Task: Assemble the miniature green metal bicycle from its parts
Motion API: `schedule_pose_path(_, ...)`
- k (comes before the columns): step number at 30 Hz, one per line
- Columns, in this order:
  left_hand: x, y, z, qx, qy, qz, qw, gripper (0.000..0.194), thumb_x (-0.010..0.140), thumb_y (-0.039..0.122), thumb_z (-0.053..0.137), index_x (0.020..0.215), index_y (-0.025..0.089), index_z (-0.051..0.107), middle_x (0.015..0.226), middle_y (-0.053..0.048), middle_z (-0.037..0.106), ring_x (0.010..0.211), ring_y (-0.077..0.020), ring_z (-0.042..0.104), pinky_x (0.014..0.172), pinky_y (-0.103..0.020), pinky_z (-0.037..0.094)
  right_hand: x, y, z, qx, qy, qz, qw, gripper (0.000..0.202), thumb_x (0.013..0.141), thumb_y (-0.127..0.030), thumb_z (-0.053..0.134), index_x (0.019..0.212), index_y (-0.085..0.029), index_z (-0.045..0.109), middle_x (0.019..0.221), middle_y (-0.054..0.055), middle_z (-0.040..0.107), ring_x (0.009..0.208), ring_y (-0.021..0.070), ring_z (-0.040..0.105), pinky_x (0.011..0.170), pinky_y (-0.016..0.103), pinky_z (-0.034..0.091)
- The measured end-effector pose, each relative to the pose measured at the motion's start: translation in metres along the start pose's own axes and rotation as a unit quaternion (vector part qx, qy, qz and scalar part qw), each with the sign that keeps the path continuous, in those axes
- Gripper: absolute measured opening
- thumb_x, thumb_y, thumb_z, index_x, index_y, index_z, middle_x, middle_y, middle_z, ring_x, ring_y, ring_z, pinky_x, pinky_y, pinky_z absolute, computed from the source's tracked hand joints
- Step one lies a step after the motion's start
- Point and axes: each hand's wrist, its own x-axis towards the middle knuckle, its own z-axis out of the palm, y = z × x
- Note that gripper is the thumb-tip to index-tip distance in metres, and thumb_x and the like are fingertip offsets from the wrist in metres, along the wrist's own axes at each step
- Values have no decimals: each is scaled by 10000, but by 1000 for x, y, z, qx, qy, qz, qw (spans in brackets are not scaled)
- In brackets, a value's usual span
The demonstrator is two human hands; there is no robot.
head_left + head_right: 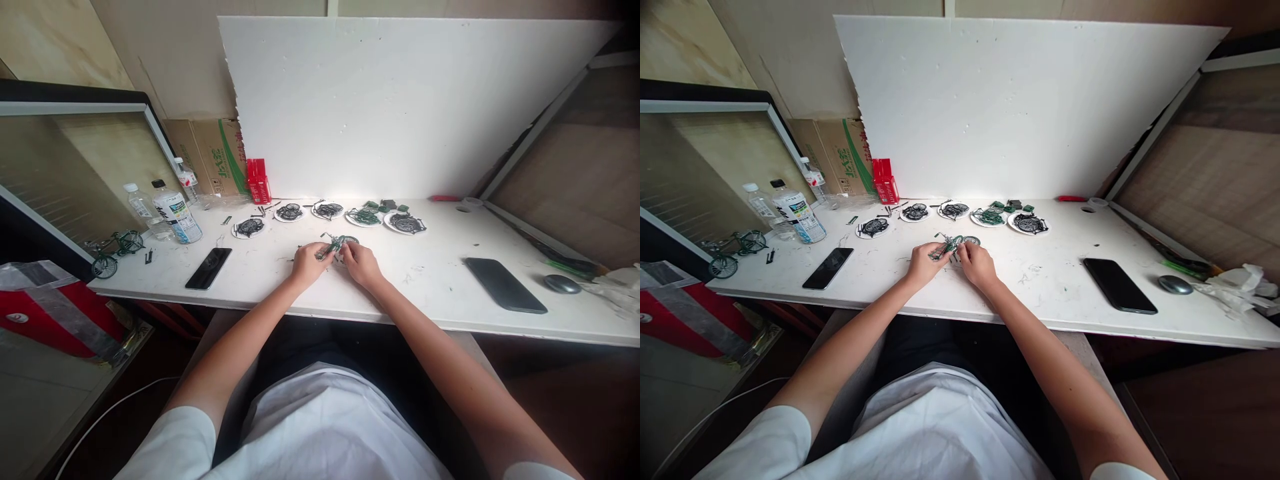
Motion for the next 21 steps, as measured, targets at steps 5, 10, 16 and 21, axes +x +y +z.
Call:
schedule_pose_path(5,1,-1,0,8,3,0,1000,77,920,222,770,982,210,814,965,-53,839,848,-197,771,799,-292,584,-1,-2,-1,34,20,-1,999,239,1007,-464,530,939,-240,580,847,60,714,734,231,619,674,334,396)
schedule_pose_path(10,1,-2,1,17,2,4,1000,79,910,206,778,980,206,816,961,-59,839,852,-201,772,805,-299,586,-1,0,0,31,16,-20,999,249,1013,-438,500,864,-243,545,798,49,676,690,208,564,656,329,367)
schedule_pose_path(16,0,-1,0,17,-8,1,1000,78,910,206,780,979,202,816,976,-65,840,863,-204,774,805,-299,584,1,2,1,2,1,-8,1000,367,1048,-460,415,741,-259,432,704,36,601,633,199,494,628,341,300)
schedule_pose_path(21,1,1,0,17,-3,6,1000,63,906,194,775,959,196,809,920,-53,826,810,-186,744,782,-290,562,0,0,0,5,8,8,1000,313,1031,-490,443,835,-256,510,763,55,671,684,224,569,650,339,344)
